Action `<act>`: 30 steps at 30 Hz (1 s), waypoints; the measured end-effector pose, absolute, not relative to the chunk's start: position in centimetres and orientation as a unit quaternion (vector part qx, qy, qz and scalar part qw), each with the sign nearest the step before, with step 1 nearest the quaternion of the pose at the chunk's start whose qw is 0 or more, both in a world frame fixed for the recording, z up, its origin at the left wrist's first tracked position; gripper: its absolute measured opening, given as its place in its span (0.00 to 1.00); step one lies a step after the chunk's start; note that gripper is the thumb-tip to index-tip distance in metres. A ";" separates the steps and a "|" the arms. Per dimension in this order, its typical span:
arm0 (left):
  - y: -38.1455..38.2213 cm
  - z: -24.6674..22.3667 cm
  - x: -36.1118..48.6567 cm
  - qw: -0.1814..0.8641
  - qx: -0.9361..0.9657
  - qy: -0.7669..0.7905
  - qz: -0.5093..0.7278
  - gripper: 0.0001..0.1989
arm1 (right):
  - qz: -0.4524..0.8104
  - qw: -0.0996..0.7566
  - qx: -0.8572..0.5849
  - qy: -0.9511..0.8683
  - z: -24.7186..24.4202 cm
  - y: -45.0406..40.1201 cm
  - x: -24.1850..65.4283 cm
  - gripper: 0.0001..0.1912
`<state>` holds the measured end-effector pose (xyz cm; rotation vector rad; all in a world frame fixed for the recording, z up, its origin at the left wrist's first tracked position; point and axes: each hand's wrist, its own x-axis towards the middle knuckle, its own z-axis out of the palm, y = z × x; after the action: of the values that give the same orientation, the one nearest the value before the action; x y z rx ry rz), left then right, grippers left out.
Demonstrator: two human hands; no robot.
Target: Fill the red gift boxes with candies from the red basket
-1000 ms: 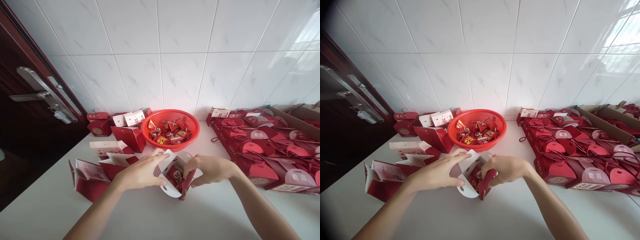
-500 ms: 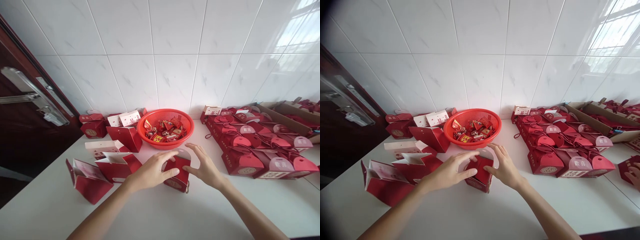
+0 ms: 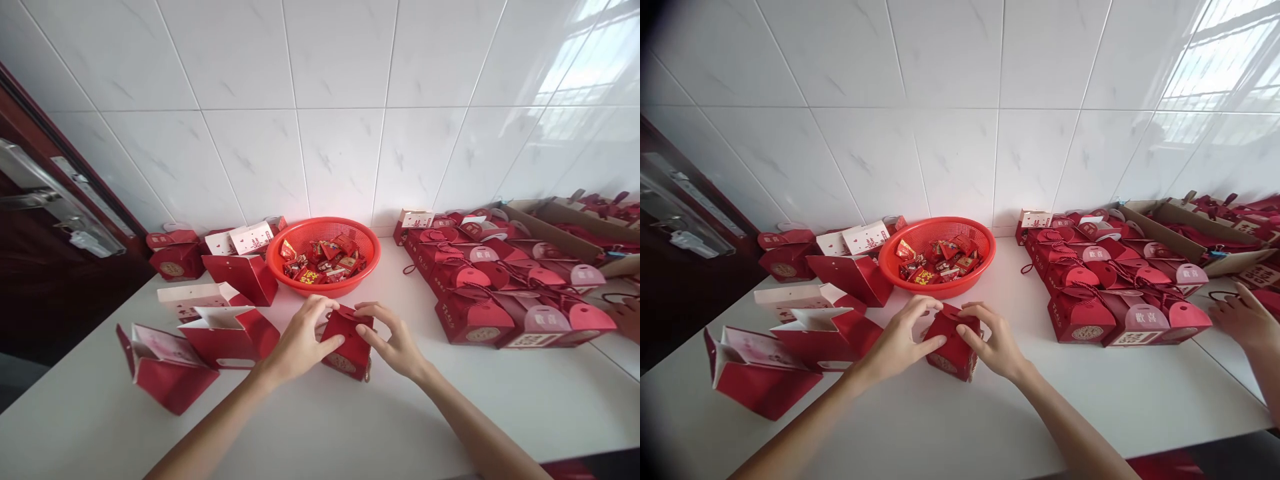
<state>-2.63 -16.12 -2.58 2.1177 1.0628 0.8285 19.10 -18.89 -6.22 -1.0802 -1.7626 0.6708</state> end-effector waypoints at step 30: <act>-16.2 -3.8 0.9 0.214 0.811 0.490 0.237 0.22 | 0.498 0.587 -0.463 -0.440 -3.4 -20.1 22.4 0.26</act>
<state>0.93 -16.23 -3.81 2.2491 1.3605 0.6569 22.42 -20.08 -3.40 -1.0795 -1.0257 1.1599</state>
